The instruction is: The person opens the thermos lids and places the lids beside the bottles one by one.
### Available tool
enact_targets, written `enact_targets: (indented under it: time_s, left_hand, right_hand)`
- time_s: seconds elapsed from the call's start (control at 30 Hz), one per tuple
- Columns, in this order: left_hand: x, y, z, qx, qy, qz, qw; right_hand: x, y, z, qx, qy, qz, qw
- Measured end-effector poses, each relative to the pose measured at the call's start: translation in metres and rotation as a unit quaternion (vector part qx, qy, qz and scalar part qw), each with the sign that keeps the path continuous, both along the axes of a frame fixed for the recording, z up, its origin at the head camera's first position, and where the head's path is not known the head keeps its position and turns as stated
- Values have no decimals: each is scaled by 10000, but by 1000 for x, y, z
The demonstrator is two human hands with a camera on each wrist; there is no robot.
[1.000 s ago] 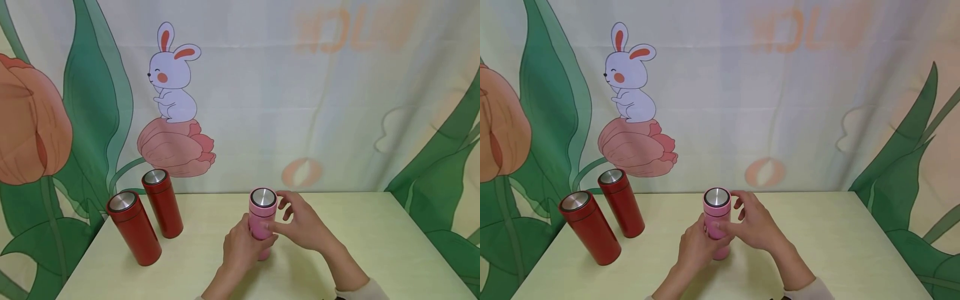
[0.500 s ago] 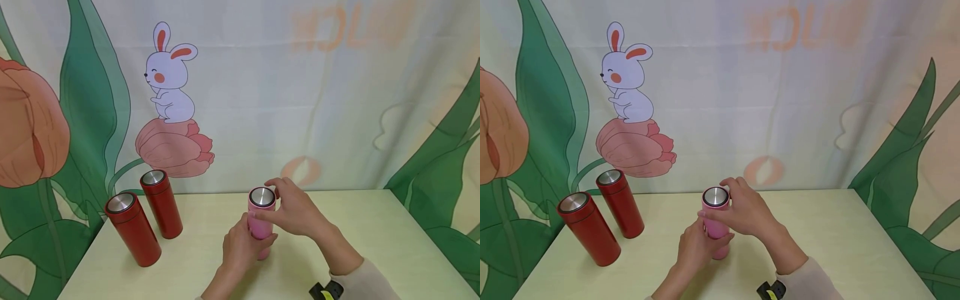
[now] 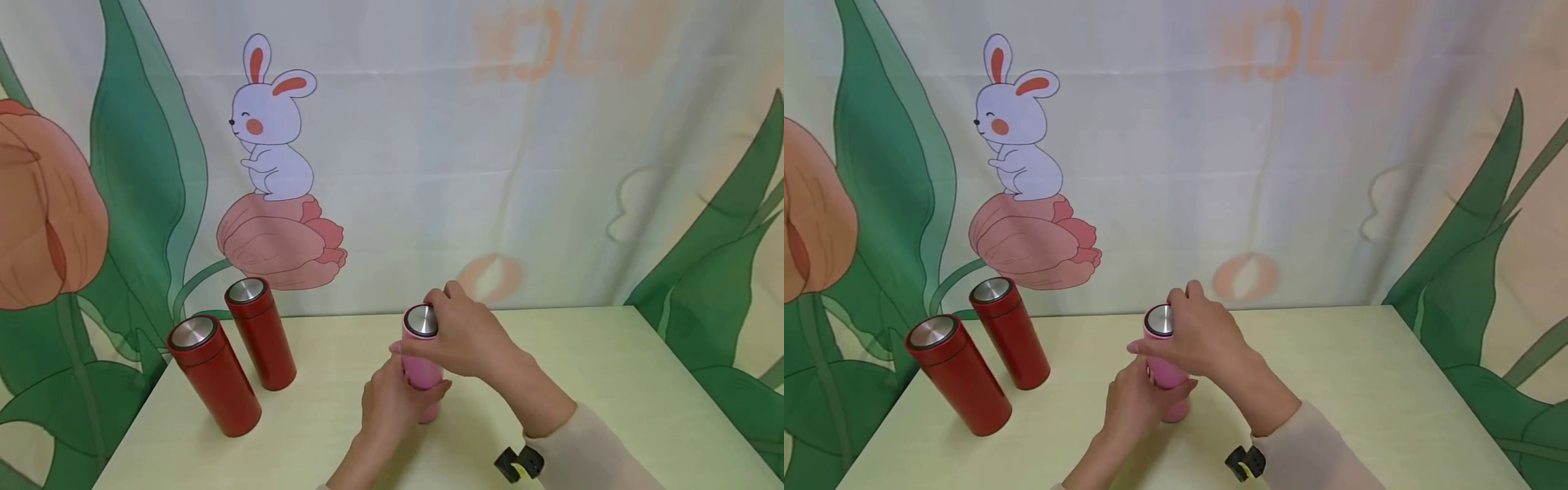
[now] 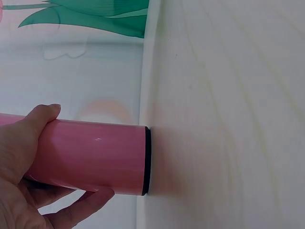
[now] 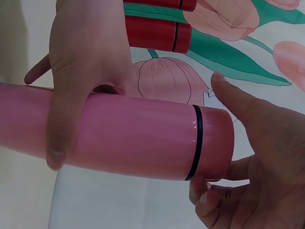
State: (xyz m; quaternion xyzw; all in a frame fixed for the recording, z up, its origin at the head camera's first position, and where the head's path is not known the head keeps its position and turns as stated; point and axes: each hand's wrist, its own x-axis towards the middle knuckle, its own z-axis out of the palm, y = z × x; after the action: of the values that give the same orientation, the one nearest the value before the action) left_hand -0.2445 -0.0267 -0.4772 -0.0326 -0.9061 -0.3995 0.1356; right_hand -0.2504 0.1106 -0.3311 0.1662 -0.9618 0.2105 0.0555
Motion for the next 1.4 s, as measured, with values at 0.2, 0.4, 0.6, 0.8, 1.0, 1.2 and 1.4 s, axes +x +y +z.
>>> enact_targets:
  time_s: [0.2, 0.4, 0.6, 0.8, 1.0, 1.2, 1.4]
  left_hand:
    - [-1, 0, -1, 46, -1, -21, 10000]
    - [-2, 0, -2, 158, 61, -124, 9998]
    - [-2, -1, -2, 193, 20, -154, 9997]
    - [-2, -1, -2, 168, 47, -170, 9997]
    - [-1, -1, -2, 170, 41, -161, 9997]
    - [-1, -2, -1, 197, -55, -178, 9996]
    - [-2, -2, -2, 216, -118, -194, 9995]
  right_hand:
    - [0, -6, 6, 338, 55, -64, 9994]
    - [-2, -12, 14, 785, 52, -31, 9969]
    - [-5, -16, 23, 1063, -28, 80, 9943]
    - [-7, -20, 29, 1120, -151, 134, 9935]
    - [-7, -21, 30, 1154, -199, 216, 9929]
    - [-8, -20, 31, 1199, -207, 265, 9922]
    - [-9, -20, 32, 1256, -257, 335, 9912]
